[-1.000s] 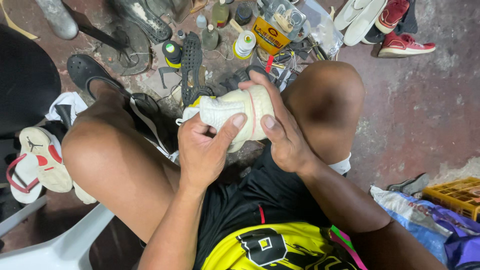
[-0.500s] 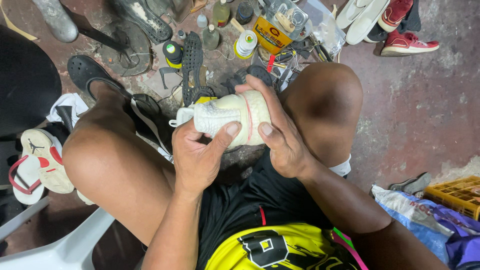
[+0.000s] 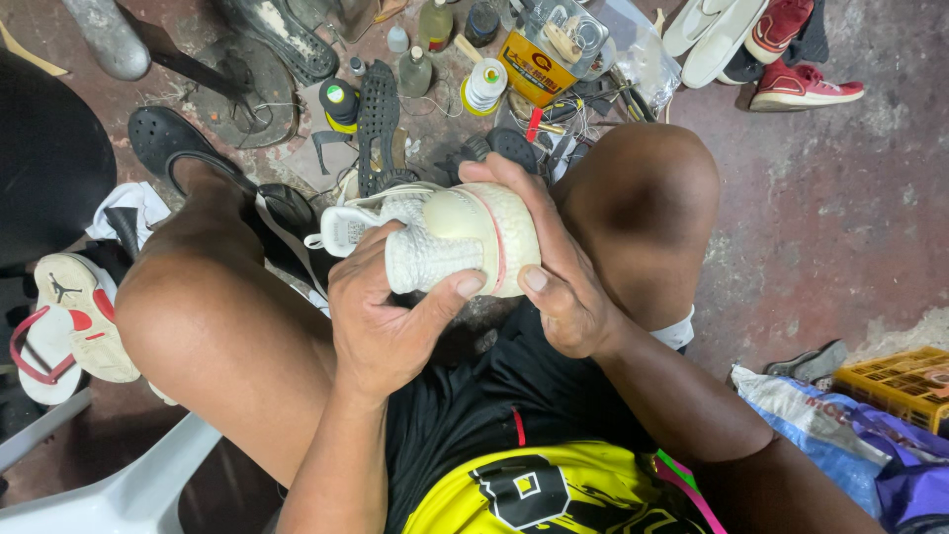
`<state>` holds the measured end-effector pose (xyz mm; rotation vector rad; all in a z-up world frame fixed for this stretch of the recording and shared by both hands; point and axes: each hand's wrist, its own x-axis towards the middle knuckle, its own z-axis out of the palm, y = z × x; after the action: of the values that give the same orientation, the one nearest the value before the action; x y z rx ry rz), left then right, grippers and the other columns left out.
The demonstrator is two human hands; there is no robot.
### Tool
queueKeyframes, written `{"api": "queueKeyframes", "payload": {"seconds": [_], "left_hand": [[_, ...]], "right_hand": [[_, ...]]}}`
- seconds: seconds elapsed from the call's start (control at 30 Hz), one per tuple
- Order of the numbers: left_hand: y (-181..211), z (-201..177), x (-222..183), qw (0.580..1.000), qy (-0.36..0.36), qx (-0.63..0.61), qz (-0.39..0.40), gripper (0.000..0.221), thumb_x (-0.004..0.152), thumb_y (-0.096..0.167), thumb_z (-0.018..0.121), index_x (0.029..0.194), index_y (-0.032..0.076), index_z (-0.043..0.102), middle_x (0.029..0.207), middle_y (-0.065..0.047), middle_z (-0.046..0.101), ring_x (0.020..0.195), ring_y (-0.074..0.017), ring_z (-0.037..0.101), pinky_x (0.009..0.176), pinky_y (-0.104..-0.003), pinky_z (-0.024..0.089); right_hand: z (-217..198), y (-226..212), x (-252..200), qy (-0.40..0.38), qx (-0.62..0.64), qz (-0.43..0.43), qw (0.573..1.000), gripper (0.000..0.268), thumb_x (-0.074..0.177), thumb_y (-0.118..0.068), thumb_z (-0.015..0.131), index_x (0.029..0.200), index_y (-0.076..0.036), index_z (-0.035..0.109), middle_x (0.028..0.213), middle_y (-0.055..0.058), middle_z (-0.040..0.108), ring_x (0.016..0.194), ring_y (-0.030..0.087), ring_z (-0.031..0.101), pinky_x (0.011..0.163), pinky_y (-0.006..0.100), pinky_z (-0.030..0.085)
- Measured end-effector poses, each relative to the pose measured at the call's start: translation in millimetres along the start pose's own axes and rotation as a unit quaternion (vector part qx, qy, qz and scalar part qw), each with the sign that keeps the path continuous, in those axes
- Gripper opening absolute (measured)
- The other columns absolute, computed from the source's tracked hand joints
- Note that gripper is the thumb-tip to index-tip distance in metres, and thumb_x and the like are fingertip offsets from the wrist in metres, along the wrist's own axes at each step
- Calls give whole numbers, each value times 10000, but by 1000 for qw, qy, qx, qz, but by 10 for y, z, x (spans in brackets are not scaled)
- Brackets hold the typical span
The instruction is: The person applies adhesive from a bottle to the heel and sole of a white sneaker and presses the sections together by hand.
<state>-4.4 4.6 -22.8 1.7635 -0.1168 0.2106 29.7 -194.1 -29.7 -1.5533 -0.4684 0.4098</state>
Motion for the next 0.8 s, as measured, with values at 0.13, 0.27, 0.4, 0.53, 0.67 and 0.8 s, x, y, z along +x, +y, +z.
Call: {"api": "queueKeyframes", "payload": {"seconds": [0.13,0.27,0.4,0.53,0.67,0.8], "left_hand": [[7,-12,-5,1000,1,22,22,249,854,173,857,1020,31,739,912,-93,710,843,-251,677,823,-346,526],[5,-17,-8,999,4,33,38,250,850,172,859,1025,39,742,936,-100,721,862,-260,679,844,-356,529],[-14,3,-6,1000,6,5,7,241,877,167,841,1051,33,742,956,-101,735,903,-251,713,868,-346,545],[-59,11,-20,999,0,-23,-31,225,922,157,802,1090,21,739,1045,-91,760,967,-195,746,918,-312,559],[-137,52,-58,986,8,-116,-116,216,943,152,776,1104,11,753,1017,-47,779,925,-107,702,892,-270,559],[-200,69,-83,980,15,-143,-135,224,948,153,775,1109,0,753,998,-31,773,906,-71,675,867,-257,553]], "right_hand": [[-1,5,-1,-8,19,-4,1000,905,1057,-562,444,1675,30,148,1679,222,306,1540,289,398,1315,410,310],[14,9,0,-8,41,0,999,911,1053,-556,461,1672,28,136,1688,223,289,1551,294,377,1321,416,290],[14,18,2,3,15,5,1000,900,1051,-557,466,1672,21,166,1674,223,320,1541,300,397,1315,416,292],[-4,9,5,12,-50,-8,999,859,1059,-558,453,1670,1,223,1619,207,394,1496,290,448,1289,402,336],[-16,-13,6,14,-87,-10,996,836,1066,-560,443,1658,-2,252,1582,205,438,1453,291,488,1262,398,359],[-30,-18,7,11,-122,-20,992,826,1069,-552,453,1654,-3,261,1568,203,456,1440,293,507,1255,400,365]]}}
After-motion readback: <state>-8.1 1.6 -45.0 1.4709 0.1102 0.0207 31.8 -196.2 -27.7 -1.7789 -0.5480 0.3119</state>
